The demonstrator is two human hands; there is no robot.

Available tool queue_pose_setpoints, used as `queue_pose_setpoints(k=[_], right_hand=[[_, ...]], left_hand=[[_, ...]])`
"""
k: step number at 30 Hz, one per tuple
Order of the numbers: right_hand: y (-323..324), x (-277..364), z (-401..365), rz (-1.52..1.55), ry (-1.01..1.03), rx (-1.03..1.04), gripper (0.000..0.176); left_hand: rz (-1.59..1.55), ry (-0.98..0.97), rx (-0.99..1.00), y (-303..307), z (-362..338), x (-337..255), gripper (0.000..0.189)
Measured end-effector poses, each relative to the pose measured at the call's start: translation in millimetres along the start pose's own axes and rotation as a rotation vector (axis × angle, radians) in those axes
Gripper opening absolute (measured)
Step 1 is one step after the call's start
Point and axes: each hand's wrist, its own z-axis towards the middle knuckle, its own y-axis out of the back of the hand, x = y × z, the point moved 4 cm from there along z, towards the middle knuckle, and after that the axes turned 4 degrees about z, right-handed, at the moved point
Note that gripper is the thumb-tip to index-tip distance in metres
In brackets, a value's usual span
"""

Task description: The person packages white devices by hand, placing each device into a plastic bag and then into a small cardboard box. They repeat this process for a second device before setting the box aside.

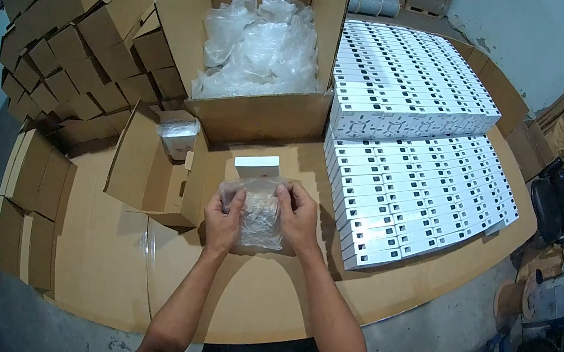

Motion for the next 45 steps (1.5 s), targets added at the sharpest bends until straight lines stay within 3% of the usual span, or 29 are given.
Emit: queue_pose_setpoints(k=[3, 7, 9, 12, 19, 24, 33, 39, 45], right_hand=[[5, -4, 2, 0.014, 0.000, -0.087, 0.020], [3, 21, -1, -0.115, 0.209, -0.160, 0.012], [0, 44, -4, -0.305, 0.400, -0.100, 0.020], [-5, 46, -6, -0.368, 0.496, -0.010, 0.031], [-5, 35, -6, -0.348, 0.472, -0.016, 0.023], [-4, 39, -8, -0.394, 0.467, -0.031, 0.019], [-9, 51, -14, -0.687, 0.664, 0.111, 0.021], [-12, 66, -13, -0.764, 0.617, 0.246, 0.021], [-17, 63, -1, -0.629, 0.480, 0.377, 0.027]], left_hand=[[-0.023, -0.002, 0.066, 0, 0, -16, 0.025], [0.056, 0.037, 0.129, 3, 2, -12, 0.029], [0.064, 0.057, 0.135, 1, 0, -13, 0.029], [0.073, 0.024, 0.123, 0, 0, -9, 0.029], [0.102, -0.018, 0.118, -1, -1, -13, 0.028], [0.122, 0.057, 0.127, 0, 0, -11, 0.029], [0.251, 0.042, 0.164, 3, 6, -3, 0.033], [0.181, 0.030, 0.277, 3, 4, 1, 0.036], [0.259, 0.010, 0.319, 1, 1, -28, 0.040]])
